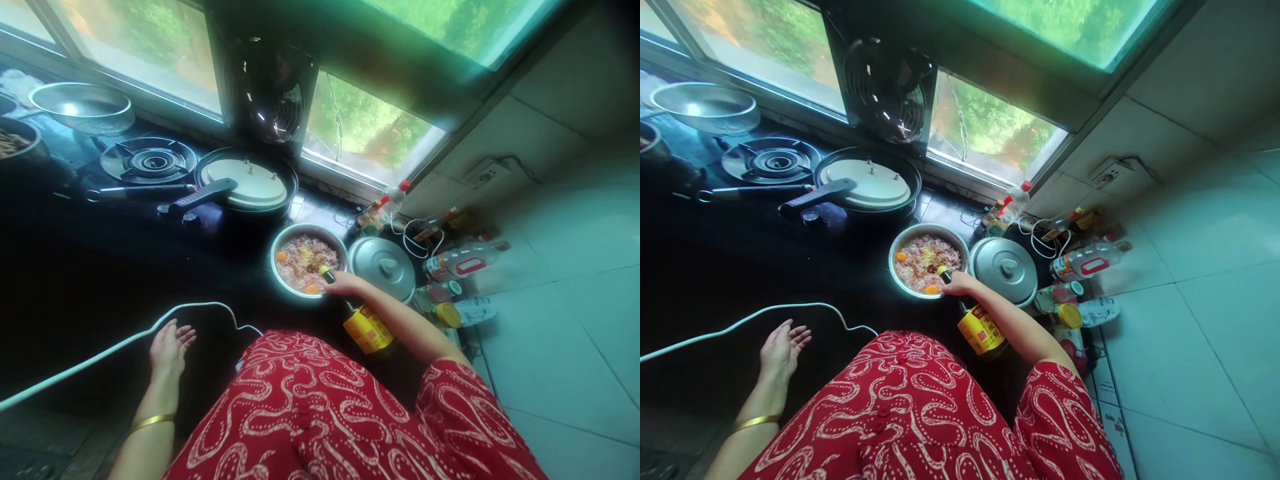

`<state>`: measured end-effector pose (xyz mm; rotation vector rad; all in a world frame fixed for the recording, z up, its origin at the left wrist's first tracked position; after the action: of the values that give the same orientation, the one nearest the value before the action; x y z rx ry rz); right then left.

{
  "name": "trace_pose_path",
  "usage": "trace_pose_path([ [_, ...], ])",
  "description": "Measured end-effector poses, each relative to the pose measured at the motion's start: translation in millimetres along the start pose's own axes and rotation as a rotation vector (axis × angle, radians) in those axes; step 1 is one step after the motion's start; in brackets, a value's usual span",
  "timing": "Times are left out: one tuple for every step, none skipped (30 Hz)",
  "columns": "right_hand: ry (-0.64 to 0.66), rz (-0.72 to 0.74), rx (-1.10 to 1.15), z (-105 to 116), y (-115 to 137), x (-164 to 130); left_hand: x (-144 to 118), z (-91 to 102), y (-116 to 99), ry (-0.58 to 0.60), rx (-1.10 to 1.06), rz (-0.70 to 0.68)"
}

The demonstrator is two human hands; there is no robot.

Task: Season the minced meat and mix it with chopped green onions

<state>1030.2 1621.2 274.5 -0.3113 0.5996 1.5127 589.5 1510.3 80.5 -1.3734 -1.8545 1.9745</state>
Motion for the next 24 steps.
trace_pose_path([
  [0.016, 0.003, -0.034, -0.6, 1.8, 2.0, 1.7, 2.2, 2.2, -0.002, -0.005, 0.007],
  [0.031, 0.011, -0.067, -1.1, 4.9, 3.8, 2.8, 4.4, 4.4, -0.005, -0.012, 0.013],
  [0.045, 0.021, -0.099, -1.6, 9.2, 5.3, 3.4, 6.5, 6.8, -0.006, -0.02, 0.021],
  [0.056, 0.034, -0.125, -2.1, 14.8, 6.7, 3.6, 8.5, 9.1, -0.008, -0.028, 0.026],
  [0.065, 0.048, -0.147, -2.4, 21.5, 7.8, 3.5, 10.5, 11.3, -0.011, -0.036, 0.032],
  [0.071, 0.061, -0.166, -2.4, 28.8, 9.0, 3.3, 12.4, 13.5, -0.015, -0.044, 0.038],
  [0.073, 0.071, -0.184, -2.0, 36.4, 10.3, 3.1, 14.3, 15.5, -0.02, -0.053, 0.042],
  [0.076, 0.078, -0.203, -1.3, 43.8, 11.8, 2.9, 16.2, 17.3, -0.027, -0.061, 0.045],
  [0.079, 0.084, -0.223, -0.2, 51.0, 13.9, 2.8, 18.2, 18.9, -0.035, -0.069, 0.046],
  [0.082, 0.089, -0.245, 1.5, 57.6, 16.5, 2.8, 20.1, 20.3, -0.043, -0.075, 0.048],
  [0.086, 0.096, -0.267, 4.1, 63.5, 19.7, 2.9, 22.0, 21.8, -0.052, -0.081, 0.052],
  [0.087, 0.102, -0.284, 8.0, 68.4, 23.5, 3.0, 23.9, 23.2, -0.06, -0.087, 0.055],
  [0.081, 0.106, -0.293, 13.4, 71.9, 27.7, 3.2, 25.7, 24.6, -0.066, -0.093, 0.059],
  [0.067, 0.103, -0.294, 20.7, 73.5, 32.3, 3.4, 27.5, 25.8, -0.072, -0.099, 0.061],
  [0.049, 0.097, -0.287, 29.1, 73.1, 36.7, 3.6, 29.4, 26.8, -0.077, -0.106, 0.06],
  [0.034, 0.083, -0.274, 37.6, 70.3, 40.7, 3.9, 31.5, 27.9, -0.083, -0.111, 0.058],
  [0.027, 0.062, -0.26, 45.5, 65.2, 43.9, 4.3, 33.5, 29.2, -0.085, -0.116, 0.057],
  [0.028, 0.034, -0.249, 51.9, 57.9, 46.0, 4.9, 35.8, 30.9, -0.089, -0.118, 0.058],
  [0.036, 0.002, -0.245, 56.5, 48.9, 46.7, 5.6, 38.1, 33.0, -0.092, -0.121, 0.061],
  [0.046, -0.037, -0.248, 59.1, 38.6, 46.0, 6.6, 40.4, 35.2, -0.094, -0.124, 0.064],
  [0.052, -0.075, -0.256, 59.9, 28.2, 44.0, 7.6, 42.7, 37.5, -0.099, -0.128, 0.066],
  [0.054, -0.109, -0.268, 58.8, 18.5, 40.8, 8.6, 44.7, 39.5, -0.103, -0.132, 0.066],
  [0.055, -0.129, -0.28, 55.6, 11.0, 37.0, 9.6, 46.3, 41.3, -0.106, -0.137, 0.066],
  [0.059, -0.133, -0.293, 50.2, 6.3, 33.0, 10.3, 47.6, 42.5, -0.113, -0.133, 0.063],
])
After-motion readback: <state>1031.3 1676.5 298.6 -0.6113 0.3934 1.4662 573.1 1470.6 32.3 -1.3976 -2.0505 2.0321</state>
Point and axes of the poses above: each hand's wrist, its own x-axis towards the middle knuckle, its own z-axis out of the back of the hand, y = z × x, the point moved 8 cm from there along x, towards the middle knuckle, and after that the axes turned 1 degree about -z, right-handed, at the moved point
